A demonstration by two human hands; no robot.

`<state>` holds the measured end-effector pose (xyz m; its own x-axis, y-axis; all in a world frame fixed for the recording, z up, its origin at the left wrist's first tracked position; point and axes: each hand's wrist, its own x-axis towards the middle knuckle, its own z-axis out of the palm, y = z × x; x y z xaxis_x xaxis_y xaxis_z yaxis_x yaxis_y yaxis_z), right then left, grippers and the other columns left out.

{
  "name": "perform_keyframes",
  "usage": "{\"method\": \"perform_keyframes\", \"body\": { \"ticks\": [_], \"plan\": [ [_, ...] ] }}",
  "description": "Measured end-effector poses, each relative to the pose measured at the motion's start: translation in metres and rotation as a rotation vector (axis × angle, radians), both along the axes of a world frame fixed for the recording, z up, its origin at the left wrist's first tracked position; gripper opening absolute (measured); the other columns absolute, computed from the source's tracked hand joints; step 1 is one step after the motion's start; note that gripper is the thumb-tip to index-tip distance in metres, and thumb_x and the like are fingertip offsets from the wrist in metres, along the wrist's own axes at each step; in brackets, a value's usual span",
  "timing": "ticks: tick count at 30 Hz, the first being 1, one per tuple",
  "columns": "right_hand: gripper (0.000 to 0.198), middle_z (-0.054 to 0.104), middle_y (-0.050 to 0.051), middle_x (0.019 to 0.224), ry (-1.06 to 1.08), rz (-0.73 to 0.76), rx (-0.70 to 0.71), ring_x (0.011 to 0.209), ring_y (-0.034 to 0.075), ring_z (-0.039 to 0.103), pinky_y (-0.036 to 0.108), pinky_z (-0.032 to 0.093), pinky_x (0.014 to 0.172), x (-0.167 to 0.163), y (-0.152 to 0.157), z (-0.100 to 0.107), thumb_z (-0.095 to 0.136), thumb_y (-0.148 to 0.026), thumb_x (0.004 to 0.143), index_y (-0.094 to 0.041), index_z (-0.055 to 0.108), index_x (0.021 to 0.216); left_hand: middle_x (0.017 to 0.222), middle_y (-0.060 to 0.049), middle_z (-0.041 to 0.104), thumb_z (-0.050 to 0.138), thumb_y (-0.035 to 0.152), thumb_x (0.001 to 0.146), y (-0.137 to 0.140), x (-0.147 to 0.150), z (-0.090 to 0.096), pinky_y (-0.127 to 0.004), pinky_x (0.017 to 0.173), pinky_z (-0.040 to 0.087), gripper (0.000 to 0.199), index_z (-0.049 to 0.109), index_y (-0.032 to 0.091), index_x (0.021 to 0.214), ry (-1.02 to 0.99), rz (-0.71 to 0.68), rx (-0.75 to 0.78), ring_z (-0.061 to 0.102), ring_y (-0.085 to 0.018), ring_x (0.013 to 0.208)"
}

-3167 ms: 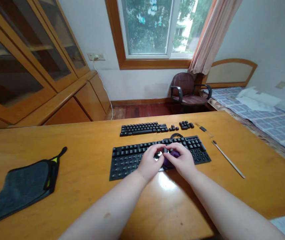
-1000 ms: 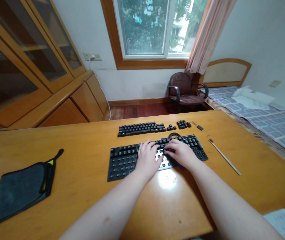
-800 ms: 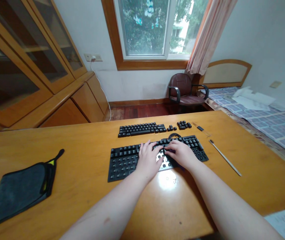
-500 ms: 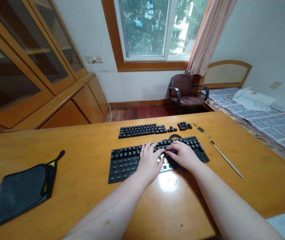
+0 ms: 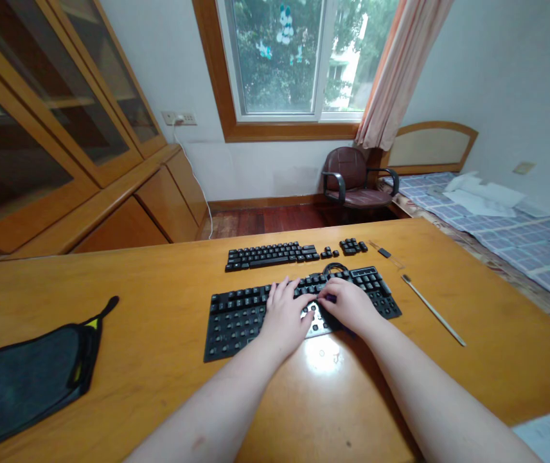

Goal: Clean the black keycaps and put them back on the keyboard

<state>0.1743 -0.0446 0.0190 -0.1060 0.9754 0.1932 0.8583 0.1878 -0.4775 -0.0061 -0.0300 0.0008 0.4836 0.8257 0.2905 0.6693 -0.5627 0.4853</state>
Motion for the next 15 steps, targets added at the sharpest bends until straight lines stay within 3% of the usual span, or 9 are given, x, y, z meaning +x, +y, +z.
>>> {"method": "perform_keyframes", "body": {
  "ticks": [5,11,15],
  "plan": [
    [0.011,0.065,0.002,0.083,0.068,-0.011,0.047,0.076,0.016,0.061,0.028,0.047,0.069,0.0007,-0.0012,0.0016,0.057,-0.027,0.078,-0.024,0.067,0.079,0.125,-0.006,0.053,0.059,0.026,0.077,-0.0009,0.0005,0.0025,-0.056,0.107,0.019,0.032,0.061,0.030,0.109,-0.036,0.020,0.015,0.039,-0.029,0.124],
    [0.018,0.069,0.005,0.087,0.300,-0.164,0.172,0.084,0.020,0.063,0.033,0.047,0.079,0.0028,-0.0002,0.0016,0.051,-0.029,0.081,-0.021,0.068,0.085,0.125,-0.008,0.054,0.057,0.027,0.078,0.0008,0.0010,0.0005,-0.051,0.108,0.021,0.046,0.050,0.023,0.123,-0.067,0.045,-0.006,0.041,-0.027,0.123],
    [0.025,0.069,0.004,0.076,0.538,-0.283,0.136,0.068,0.019,0.063,0.032,0.049,0.068,0.0008,-0.0069,0.0077,0.052,-0.036,0.081,-0.019,0.067,0.092,0.126,-0.009,0.054,0.056,0.028,0.078,0.0014,0.0009,-0.0012,-0.052,0.108,0.021,0.046,0.049,0.021,0.123,-0.064,0.053,-0.005,0.041,-0.027,0.124]
  ]
}}
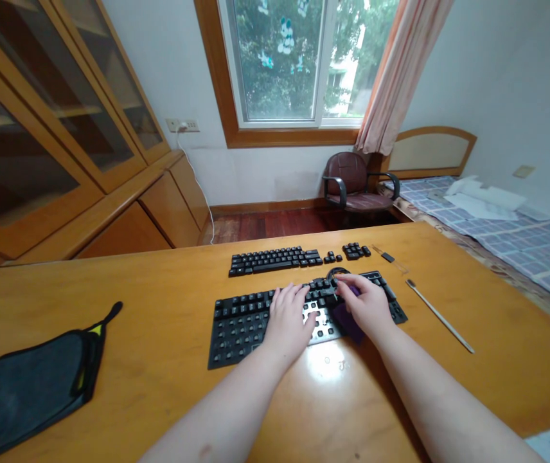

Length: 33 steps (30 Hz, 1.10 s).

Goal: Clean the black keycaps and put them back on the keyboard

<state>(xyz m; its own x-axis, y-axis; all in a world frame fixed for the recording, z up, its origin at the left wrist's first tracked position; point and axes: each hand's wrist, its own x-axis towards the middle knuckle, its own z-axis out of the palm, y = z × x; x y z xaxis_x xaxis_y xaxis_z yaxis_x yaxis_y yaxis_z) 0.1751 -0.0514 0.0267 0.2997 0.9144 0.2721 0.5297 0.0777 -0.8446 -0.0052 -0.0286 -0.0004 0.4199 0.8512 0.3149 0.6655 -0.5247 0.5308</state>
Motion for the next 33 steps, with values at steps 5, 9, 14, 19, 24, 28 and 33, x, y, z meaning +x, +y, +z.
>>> {"method": "perform_keyframes", "body": {
  "ticks": [5,9,14,19,24,28,33],
  "plan": [
    [0.032,0.064,0.004,0.067,0.038,-0.059,-0.009,0.057,0.015,0.055,0.026,0.044,0.055,-0.005,0.006,0.031,0.058,-0.042,0.075,-0.016,0.069,0.089,0.127,-0.010,0.054,0.056,0.026,0.078,-0.001,0.001,0.003,-0.052,0.109,0.021,0.046,0.049,0.018,0.122,0.005,0.012,-0.018,0.041,-0.028,0.124],
    [0.041,0.056,0.000,0.054,0.048,-0.026,-0.070,0.046,0.012,0.048,0.023,0.037,0.046,-0.007,0.051,0.056,0.057,-0.043,0.074,-0.012,0.066,0.099,0.127,-0.010,0.053,0.056,0.026,0.078,-0.002,0.002,0.003,-0.050,0.109,0.021,0.046,0.049,0.017,0.122,0.023,0.018,-0.026,0.041,-0.027,0.124],
    [0.026,0.066,0.006,0.069,-0.361,0.003,-0.411,0.062,0.014,0.059,0.022,0.042,0.056,-0.018,0.127,0.061,0.058,-0.032,0.074,-0.014,0.069,0.091,0.127,-0.010,0.053,0.055,0.026,0.077,-0.003,0.001,0.001,-0.050,0.110,0.021,0.045,0.050,0.017,0.121,0.023,0.021,-0.012,0.041,-0.027,0.124],
    [0.024,0.067,0.017,0.087,-0.611,0.012,-0.624,0.088,0.027,0.062,0.030,0.046,0.072,-0.029,0.181,0.046,0.066,-0.027,0.069,-0.007,0.070,0.083,0.126,-0.010,0.054,0.058,0.023,0.075,-0.002,0.001,-0.001,-0.051,0.109,0.023,0.047,0.051,0.017,0.121,0.005,0.023,-0.001,0.042,-0.027,0.122],
    [0.022,0.067,0.016,0.086,-0.671,0.011,-0.754,0.092,0.031,0.062,0.034,0.047,0.075,-0.033,0.206,0.029,0.071,-0.026,0.065,-0.009,0.071,0.079,0.125,-0.010,0.054,0.058,0.024,0.075,-0.001,0.001,-0.001,-0.052,0.109,0.023,0.047,0.051,0.016,0.121,-0.007,0.017,-0.017,0.042,-0.028,0.122],
    [0.023,0.067,0.013,0.080,-0.677,0.047,-0.795,0.087,0.028,0.064,0.030,0.048,0.072,-0.032,0.214,0.017,0.073,-0.031,0.063,-0.012,0.071,0.076,0.127,-0.010,0.053,0.056,0.024,0.075,-0.001,0.000,0.000,-0.052,0.109,0.022,0.047,0.051,0.016,0.121,-0.003,0.014,-0.038,0.041,-0.029,0.123],
    [0.023,0.067,0.012,0.075,-0.675,0.072,-0.786,0.083,0.028,0.065,0.029,0.048,0.068,-0.030,0.220,0.005,0.076,-0.030,0.058,-0.012,0.070,0.071,0.127,-0.010,0.053,0.057,0.024,0.075,-0.001,0.001,0.000,-0.052,0.109,0.022,0.048,0.051,0.016,0.122,-0.002,0.015,-0.048,0.041,-0.029,0.123]
  ]
}}
